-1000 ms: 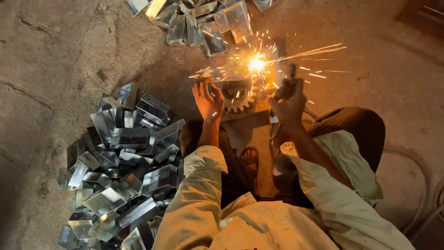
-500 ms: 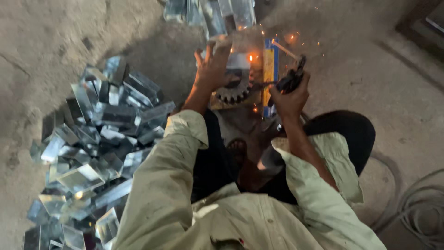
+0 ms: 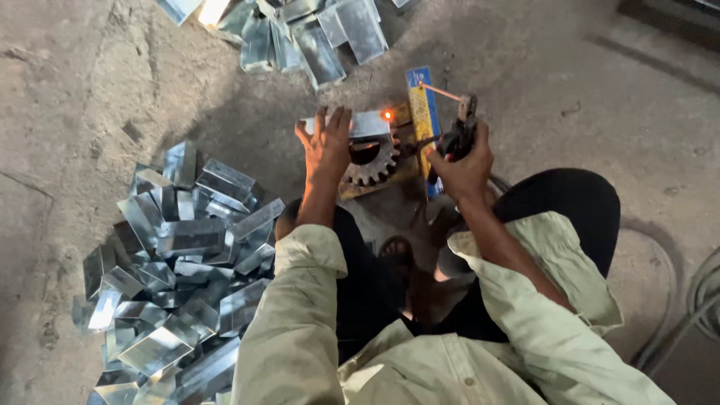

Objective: The person sits on the floor and uses a handheld welding torch to weld small rectangular metal pieces onto a circular gear-like fixture. The person repeatedly picks up metal pieces from a pile, positions them on the fixture, and applies the welding torch to create a joint, generating bright sparks and smoke.

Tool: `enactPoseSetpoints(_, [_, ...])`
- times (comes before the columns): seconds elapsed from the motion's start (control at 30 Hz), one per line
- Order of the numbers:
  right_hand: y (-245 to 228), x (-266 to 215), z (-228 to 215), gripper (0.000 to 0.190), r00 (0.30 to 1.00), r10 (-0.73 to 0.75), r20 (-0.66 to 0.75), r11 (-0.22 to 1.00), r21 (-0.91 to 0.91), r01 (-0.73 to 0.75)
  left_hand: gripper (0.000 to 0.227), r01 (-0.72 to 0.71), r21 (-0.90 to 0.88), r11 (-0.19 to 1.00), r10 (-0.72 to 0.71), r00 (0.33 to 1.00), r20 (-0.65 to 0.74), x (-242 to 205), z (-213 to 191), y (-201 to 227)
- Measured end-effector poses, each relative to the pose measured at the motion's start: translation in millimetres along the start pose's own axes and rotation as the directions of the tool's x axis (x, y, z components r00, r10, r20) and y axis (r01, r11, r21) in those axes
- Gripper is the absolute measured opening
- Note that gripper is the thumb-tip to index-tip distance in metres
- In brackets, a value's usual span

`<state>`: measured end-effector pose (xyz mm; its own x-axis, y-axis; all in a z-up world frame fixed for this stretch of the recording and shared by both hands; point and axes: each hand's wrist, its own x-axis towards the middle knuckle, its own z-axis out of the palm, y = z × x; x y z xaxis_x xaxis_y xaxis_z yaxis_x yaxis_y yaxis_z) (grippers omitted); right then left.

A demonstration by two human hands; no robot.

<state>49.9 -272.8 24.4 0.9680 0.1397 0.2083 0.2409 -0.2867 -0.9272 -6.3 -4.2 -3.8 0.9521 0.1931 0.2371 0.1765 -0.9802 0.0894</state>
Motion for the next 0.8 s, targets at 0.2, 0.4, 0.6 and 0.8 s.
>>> enactPoseSetpoints(0.2, [-13,-8,-4,0.064,0.997,0.072,-0.013,0.997,0.012,-0.072,0.057,0.024,0.014,1.000,-0.024,0.998,-0.054,-28,-7,6])
enactPoseSetpoints(0.4, [-13,-6,-9,0.062,0.998,0.033,-0.056,0.999,-0.026,-0.034,0.065,0.026,-0.197,0.980,-0.067,0.977,-0.202,-31,-23,-6])
enactPoseSetpoints(0.6, [-15,-8,-9,0.065,0.998,0.020,-0.063,0.999,-0.042,-0.023,0.068,0.083,-0.217,0.973,-0.122,0.978,-0.171,-33,-26,-5])
enactPoseSetpoints(0.8, [-17,-5,-10,0.067,0.997,0.036,-0.072,0.999,0.000,-0.036,0.055,0.032,-0.092,0.995,-0.054,0.965,-0.256,-34,-31,1])
